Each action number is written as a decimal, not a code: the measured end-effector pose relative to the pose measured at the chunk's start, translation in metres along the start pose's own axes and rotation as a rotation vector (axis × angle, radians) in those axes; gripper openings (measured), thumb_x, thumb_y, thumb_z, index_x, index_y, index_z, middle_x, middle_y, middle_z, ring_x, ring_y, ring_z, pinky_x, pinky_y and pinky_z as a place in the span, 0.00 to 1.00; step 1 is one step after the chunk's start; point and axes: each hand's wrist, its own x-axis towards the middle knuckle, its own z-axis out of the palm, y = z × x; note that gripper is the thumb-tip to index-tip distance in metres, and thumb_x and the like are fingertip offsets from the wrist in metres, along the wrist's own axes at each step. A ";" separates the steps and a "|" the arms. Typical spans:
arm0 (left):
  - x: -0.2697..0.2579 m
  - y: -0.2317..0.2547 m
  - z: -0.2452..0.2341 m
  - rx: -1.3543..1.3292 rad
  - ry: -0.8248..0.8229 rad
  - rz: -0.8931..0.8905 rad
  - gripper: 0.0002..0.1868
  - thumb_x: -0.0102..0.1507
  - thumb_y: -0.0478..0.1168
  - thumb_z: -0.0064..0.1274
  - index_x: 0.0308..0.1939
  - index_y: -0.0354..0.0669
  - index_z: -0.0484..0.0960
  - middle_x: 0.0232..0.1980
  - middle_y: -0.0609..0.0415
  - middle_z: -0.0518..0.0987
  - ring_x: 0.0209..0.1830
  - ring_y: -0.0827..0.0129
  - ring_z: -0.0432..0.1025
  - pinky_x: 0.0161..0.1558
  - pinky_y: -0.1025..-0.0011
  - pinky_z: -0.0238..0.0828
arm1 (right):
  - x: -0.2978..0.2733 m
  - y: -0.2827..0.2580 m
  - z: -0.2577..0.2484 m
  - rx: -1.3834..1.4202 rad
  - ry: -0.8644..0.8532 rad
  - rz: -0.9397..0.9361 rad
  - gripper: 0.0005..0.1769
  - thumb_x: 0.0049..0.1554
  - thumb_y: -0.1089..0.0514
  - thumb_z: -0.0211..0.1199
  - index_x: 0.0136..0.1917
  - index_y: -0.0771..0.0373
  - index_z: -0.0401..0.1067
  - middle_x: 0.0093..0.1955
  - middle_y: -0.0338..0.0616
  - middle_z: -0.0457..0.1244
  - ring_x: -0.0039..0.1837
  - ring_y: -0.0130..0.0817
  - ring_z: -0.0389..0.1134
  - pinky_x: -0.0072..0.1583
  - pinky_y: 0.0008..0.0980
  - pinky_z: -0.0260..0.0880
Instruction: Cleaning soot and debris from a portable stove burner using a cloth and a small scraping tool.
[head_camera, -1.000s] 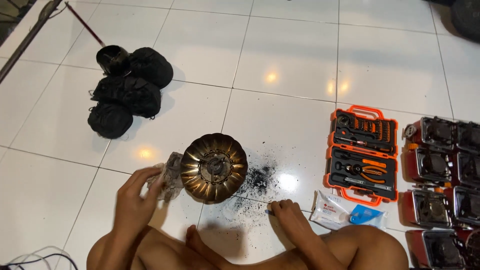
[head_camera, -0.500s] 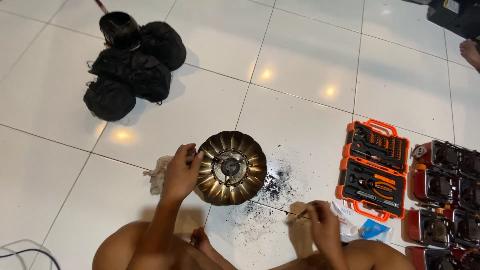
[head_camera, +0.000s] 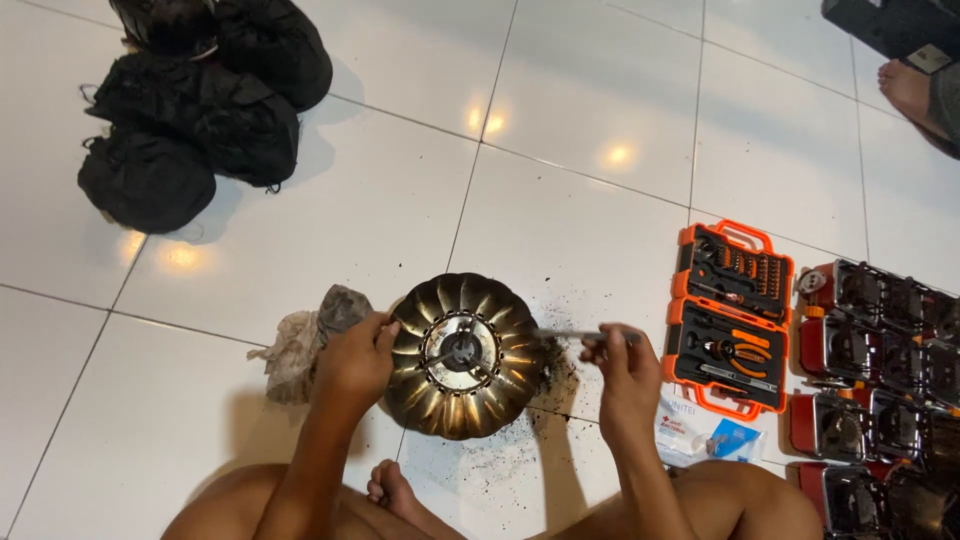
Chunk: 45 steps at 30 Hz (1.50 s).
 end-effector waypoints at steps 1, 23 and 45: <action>0.001 -0.003 0.002 -0.102 0.030 0.067 0.18 0.68 0.49 0.43 0.57 0.50 0.81 0.47 0.49 0.87 0.45 0.50 0.81 0.49 0.55 0.74 | 0.002 -0.003 0.009 -0.091 -0.042 -0.069 0.12 0.68 0.58 0.51 0.56 0.69 0.69 0.44 0.51 0.67 0.46 0.36 0.68 0.51 0.34 0.73; 0.024 -0.027 0.018 -0.141 0.148 0.277 0.12 0.69 0.37 0.49 0.52 0.42 0.85 0.30 0.37 0.85 0.16 0.58 0.75 0.16 0.65 0.66 | 0.006 0.002 0.063 -0.456 0.027 -0.385 0.10 0.70 0.61 0.53 0.53 0.64 0.75 0.42 0.50 0.72 0.49 0.34 0.70 0.58 0.43 0.69; 0.030 -0.034 0.022 -0.166 0.076 0.274 0.14 0.71 0.38 0.46 0.56 0.42 0.83 0.30 0.36 0.85 0.09 0.64 0.69 0.12 0.69 0.60 | 0.005 -0.001 0.067 -0.582 0.024 -0.476 0.10 0.68 0.63 0.54 0.51 0.62 0.76 0.40 0.47 0.73 0.42 0.36 0.70 0.53 0.42 0.69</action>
